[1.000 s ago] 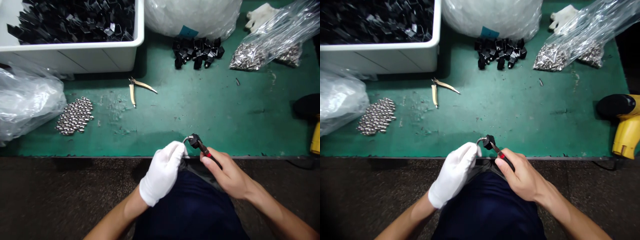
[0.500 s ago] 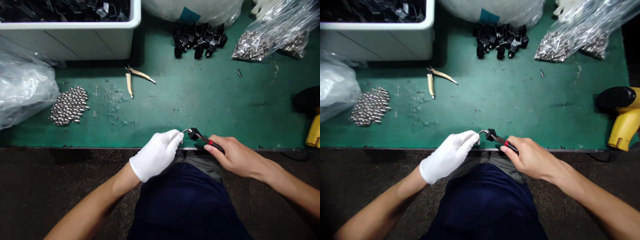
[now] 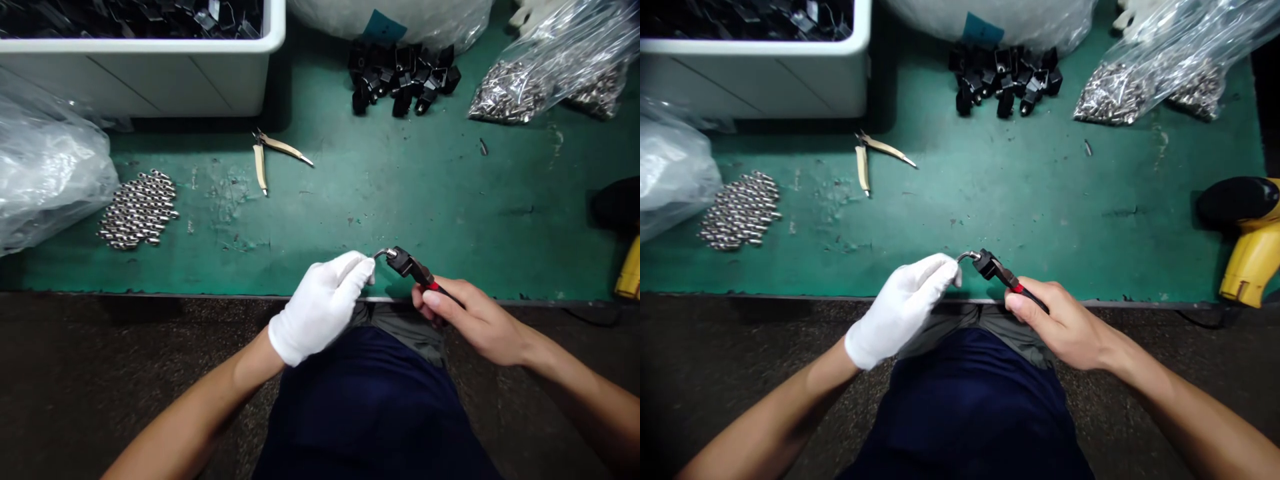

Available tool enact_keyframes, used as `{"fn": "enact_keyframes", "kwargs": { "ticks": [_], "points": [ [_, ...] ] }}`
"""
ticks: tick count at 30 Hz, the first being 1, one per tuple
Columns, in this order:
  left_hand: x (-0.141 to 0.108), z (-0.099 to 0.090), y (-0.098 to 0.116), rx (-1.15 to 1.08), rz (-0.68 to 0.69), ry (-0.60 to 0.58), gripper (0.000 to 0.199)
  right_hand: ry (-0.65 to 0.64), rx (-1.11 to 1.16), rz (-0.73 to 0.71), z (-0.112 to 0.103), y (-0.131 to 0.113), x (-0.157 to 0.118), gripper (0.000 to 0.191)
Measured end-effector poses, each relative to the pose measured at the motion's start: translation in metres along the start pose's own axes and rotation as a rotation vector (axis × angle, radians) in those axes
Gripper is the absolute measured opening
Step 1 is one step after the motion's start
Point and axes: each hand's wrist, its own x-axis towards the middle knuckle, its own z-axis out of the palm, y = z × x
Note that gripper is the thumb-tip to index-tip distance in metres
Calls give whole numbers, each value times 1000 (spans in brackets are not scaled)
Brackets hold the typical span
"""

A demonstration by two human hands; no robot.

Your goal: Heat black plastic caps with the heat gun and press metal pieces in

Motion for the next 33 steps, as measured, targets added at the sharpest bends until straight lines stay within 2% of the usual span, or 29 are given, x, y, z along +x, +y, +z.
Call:
{"fn": "enact_keyframes", "kwargs": {
  "ticks": [5, 8, 14, 16, 20, 25, 33],
  "points": [
    [-1, 9, -6, -195, -42, 47, 34, -37, 287, -23, 12, 7, 4, 36],
    [-2, 13, -12, -306, -80, 43, 34, -54, 384, -23, 17, 10, 5, 36],
    [-6, 14, -24, -455, -146, 29, 33, -50, 315, 13, 15, 2, 1, 36],
    [-7, 15, -27, -571, -179, 12, 32, -65, 298, 26, 14, -2, 1, 37],
    [-7, 19, -32, -895, -251, -68, 31, -60, 307, 31, 16, -8, 1, 39],
    [-8, 23, -36, -1135, -307, -166, 31, -55, 261, 40, 17, -14, -2, 40],
    [-12, 27, -38, -1594, -419, -426, 37, -82, 295, 36, 19, -15, -3, 40]
  ]
}}
